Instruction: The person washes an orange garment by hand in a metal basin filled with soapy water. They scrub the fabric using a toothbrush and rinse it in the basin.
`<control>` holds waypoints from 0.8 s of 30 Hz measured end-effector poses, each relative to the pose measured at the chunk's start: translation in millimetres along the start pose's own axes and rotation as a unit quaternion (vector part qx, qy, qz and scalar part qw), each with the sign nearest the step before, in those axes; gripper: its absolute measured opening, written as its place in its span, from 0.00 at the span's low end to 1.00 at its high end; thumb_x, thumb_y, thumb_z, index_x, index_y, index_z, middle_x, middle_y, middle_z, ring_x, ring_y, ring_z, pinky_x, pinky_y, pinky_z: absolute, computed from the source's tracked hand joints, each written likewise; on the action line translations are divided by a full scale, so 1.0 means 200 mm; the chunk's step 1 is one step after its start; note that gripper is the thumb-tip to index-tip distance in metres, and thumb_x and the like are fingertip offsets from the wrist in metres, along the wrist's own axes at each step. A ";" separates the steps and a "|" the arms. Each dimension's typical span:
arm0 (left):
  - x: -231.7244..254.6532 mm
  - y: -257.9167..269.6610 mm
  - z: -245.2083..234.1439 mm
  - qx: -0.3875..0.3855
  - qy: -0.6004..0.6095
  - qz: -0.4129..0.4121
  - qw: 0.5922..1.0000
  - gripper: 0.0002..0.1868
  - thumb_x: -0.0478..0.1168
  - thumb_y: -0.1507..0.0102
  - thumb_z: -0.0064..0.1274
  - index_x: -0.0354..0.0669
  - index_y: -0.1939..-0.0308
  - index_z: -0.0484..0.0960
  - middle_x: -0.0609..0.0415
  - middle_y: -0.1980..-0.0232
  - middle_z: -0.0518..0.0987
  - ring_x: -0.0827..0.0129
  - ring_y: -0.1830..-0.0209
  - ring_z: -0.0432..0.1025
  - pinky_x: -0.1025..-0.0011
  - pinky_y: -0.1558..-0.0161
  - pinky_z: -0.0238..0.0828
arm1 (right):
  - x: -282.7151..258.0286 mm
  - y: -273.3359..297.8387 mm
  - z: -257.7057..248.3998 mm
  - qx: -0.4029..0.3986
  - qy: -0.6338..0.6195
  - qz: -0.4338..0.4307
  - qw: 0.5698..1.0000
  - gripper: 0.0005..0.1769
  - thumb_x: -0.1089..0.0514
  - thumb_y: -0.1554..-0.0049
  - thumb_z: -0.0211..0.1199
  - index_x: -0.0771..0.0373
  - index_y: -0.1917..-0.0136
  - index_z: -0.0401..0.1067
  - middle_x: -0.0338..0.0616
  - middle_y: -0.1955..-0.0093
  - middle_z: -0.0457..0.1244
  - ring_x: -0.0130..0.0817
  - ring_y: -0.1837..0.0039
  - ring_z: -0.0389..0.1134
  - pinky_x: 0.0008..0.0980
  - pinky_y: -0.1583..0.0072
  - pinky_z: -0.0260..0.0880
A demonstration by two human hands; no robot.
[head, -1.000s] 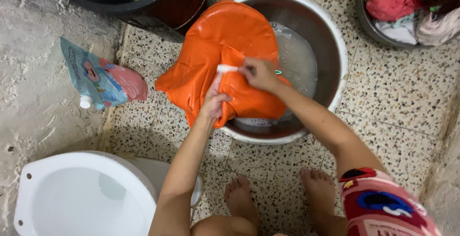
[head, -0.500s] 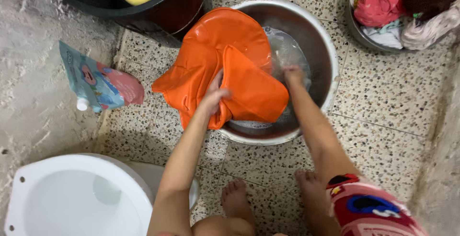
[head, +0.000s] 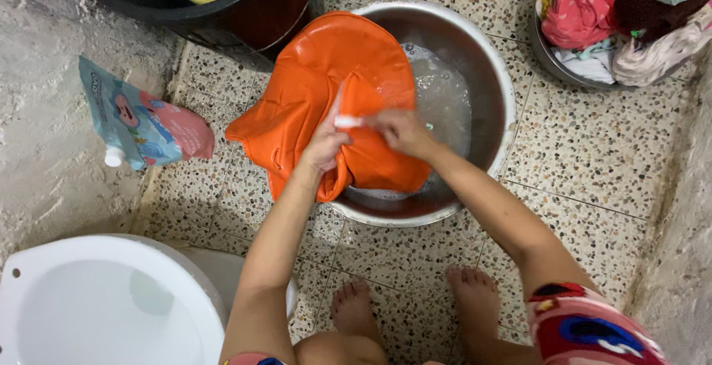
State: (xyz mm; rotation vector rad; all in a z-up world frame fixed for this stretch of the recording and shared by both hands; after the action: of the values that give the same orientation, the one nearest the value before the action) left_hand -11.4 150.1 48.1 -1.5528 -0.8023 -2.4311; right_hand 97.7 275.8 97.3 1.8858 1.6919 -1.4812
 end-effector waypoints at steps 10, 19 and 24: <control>-0.04 0.10 0.02 -0.049 0.213 0.057 0.974 0.55 0.19 0.51 0.41 0.44 0.18 0.49 0.46 0.27 0.67 0.62 0.31 0.69 0.66 0.32 0.68 | 0.00 -0.16 -0.06 0.077 -0.036 0.044 0.995 0.08 0.66 0.38 0.64 0.58 0.46 0.77 0.46 0.50 0.71 0.43 0.51 0.75 0.36 0.50 0.76; -0.03 0.12 -0.04 -0.012 0.231 0.059 0.971 0.55 0.20 0.53 0.40 0.46 0.19 0.50 0.48 0.28 0.69 0.60 0.32 0.68 0.67 0.35 0.68 | 0.10 -0.07 0.13 -0.041 0.013 0.059 0.997 0.24 0.70 0.51 0.58 0.56 0.43 0.77 0.46 0.50 0.72 0.43 0.51 0.75 0.39 0.50 0.76; -0.02 0.10 -0.06 -0.014 0.212 0.086 0.973 0.54 0.20 0.51 0.39 0.38 0.17 0.54 0.46 0.25 0.67 0.58 0.25 0.65 0.67 0.31 0.66 | 0.11 -0.07 0.12 0.017 0.012 0.028 0.999 0.14 0.65 0.43 0.64 0.56 0.44 0.80 0.49 0.53 0.72 0.44 0.56 0.74 0.37 0.55 0.73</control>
State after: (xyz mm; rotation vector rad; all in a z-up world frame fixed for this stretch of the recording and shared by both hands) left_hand -12.2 127.0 48.1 -1.0004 -0.5299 -2.5146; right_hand 69.9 277.7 75.4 1.9584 1.6201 -1.4816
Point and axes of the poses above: each hand's wrist, its own y-axis away from the middle knuckle, its own z-axis out of the palm, x = y × z, the point moved 9 cm from there along -y, towards the middle knuckle
